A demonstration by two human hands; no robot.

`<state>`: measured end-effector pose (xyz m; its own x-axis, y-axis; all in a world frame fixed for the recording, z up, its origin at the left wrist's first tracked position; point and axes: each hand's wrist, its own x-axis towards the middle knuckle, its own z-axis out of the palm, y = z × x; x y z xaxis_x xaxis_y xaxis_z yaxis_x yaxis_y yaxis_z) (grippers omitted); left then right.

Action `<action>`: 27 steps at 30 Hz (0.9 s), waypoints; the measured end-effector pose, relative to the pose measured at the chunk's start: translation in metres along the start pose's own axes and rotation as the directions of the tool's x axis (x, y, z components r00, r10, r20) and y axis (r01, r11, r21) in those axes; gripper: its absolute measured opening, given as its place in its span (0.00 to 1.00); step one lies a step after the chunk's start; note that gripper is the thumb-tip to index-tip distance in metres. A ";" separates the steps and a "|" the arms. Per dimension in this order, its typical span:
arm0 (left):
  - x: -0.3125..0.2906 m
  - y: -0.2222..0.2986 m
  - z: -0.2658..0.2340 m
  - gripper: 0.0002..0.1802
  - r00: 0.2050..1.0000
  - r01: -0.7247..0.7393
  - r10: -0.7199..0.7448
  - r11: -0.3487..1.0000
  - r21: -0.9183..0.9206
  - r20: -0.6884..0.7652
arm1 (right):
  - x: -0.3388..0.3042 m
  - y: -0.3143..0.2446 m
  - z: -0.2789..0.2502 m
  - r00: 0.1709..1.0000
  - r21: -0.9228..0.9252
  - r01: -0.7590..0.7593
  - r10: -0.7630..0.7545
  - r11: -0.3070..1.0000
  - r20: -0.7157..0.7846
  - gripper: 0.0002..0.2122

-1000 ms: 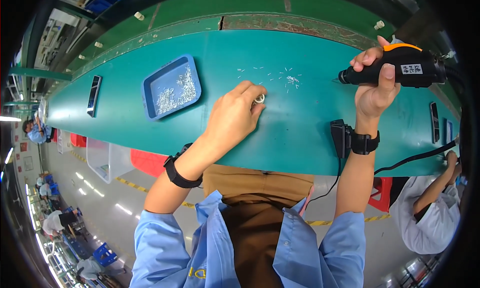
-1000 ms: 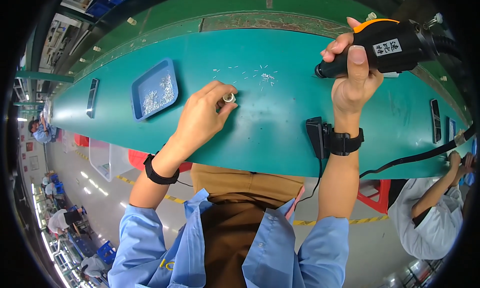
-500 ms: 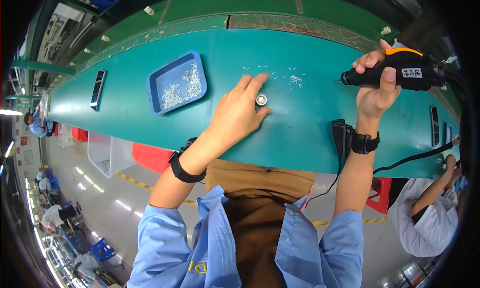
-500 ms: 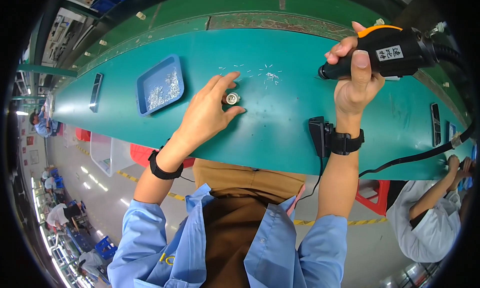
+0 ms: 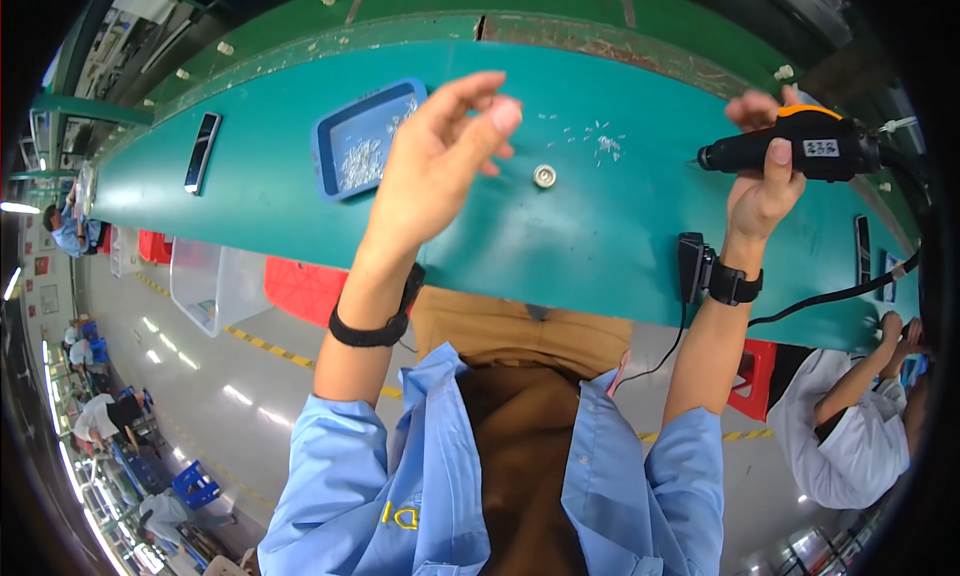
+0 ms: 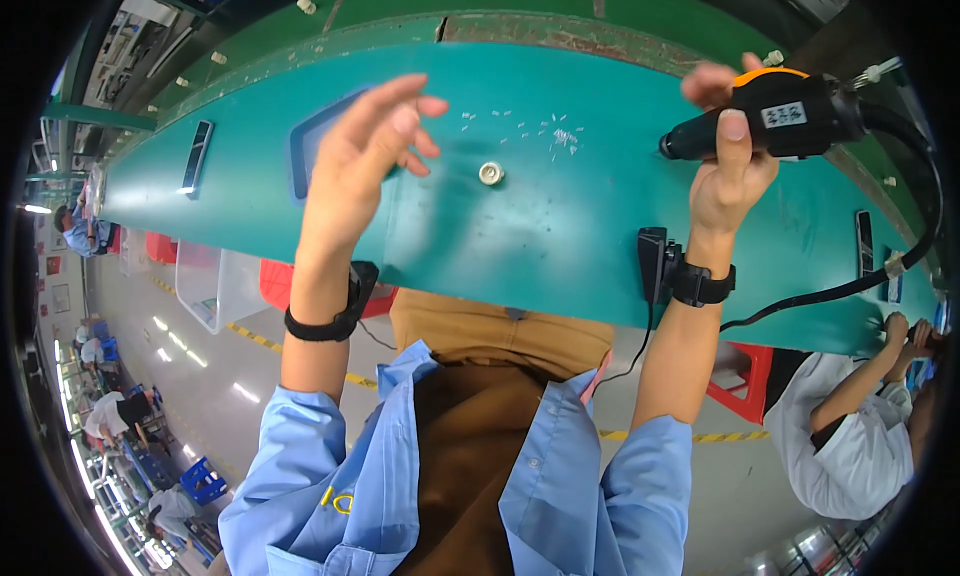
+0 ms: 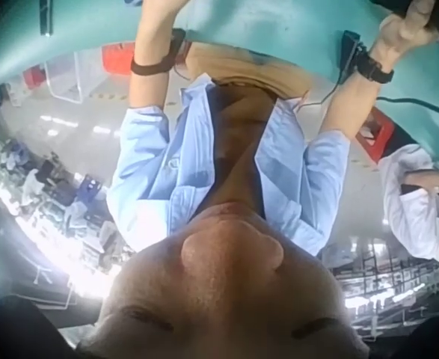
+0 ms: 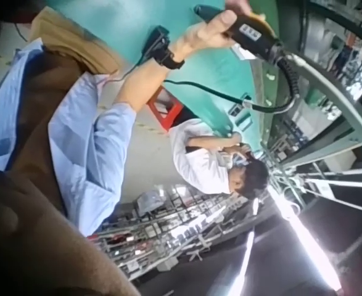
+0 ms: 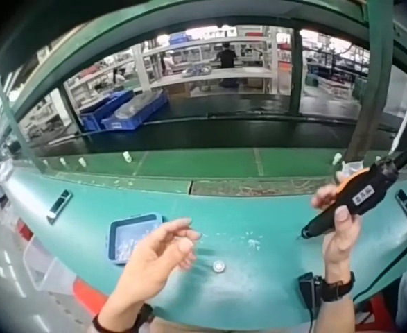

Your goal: Fasten small screws into electronic components using an electric screwdriver on an assembly line.

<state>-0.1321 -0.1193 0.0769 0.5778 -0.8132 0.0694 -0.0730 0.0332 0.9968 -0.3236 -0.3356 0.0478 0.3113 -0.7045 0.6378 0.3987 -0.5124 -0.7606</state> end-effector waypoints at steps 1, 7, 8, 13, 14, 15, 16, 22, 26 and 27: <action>-0.001 0.008 -0.002 0.30 1.000 0.011 -0.011 1.000 -0.002 -0.010 | 0.002 -0.005 0.006 0.995 -0.086 0.088 -0.091 0.992 -0.029 0.30; -0.002 0.034 0.009 0.21 0.996 -0.006 0.039 0.932 -0.362 0.084 | -0.055 -0.060 -0.010 0.843 -0.646 0.177 -0.453 0.742 -0.290 0.20; -0.005 0.036 0.006 0.21 0.997 -0.012 0.036 0.938 -0.347 0.063 | -0.074 -0.067 0.009 0.853 -0.560 0.205 -0.427 0.802 -0.299 0.20; -0.011 0.042 0.014 0.25 0.963 0.188 0.000 0.715 -0.673 0.270 | -0.161 -0.090 0.092 0.832 0.008 -0.353 0.310 0.936 0.459 0.25; -0.011 0.044 0.017 0.24 0.952 0.219 0.027 0.640 -0.736 0.306 | -0.170 -0.082 0.111 0.778 0.103 -0.501 0.395 0.859 0.489 0.26; -0.010 0.046 0.021 0.24 0.939 0.251 0.056 0.559 -0.790 0.338 | -0.181 -0.073 0.123 0.692 0.248 -0.669 0.465 0.701 0.552 0.25; -0.009 0.047 0.021 0.24 0.941 0.245 0.061 0.559 -0.792 0.333 | -0.187 -0.067 0.131 0.592 0.361 -0.796 0.498 0.486 0.633 0.24; -0.002 0.037 0.035 0.20 0.964 -0.261 0.256 0.962 -0.077 -0.064 | -0.202 -0.081 0.126 0.493 0.115 -0.814 0.573 0.569 0.655 0.23; 0.004 0.022 0.034 0.21 0.753 -0.548 0.658 0.637 0.542 -0.013 | -0.200 -0.102 0.127 0.555 -0.001 -0.725 0.585 0.689 0.591 0.22; 0.006 0.019 0.033 0.22 0.663 -0.587 0.745 0.456 0.669 0.074 | -0.201 -0.107 0.128 0.541 -0.043 -0.727 0.610 0.685 0.580 0.22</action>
<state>-0.1569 -0.1433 0.0949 0.2682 -0.5574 0.7857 -0.9165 0.1036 0.3864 -0.3182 -0.0763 0.0167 0.9114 -0.4087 -0.0485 0.0101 0.1400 -0.9901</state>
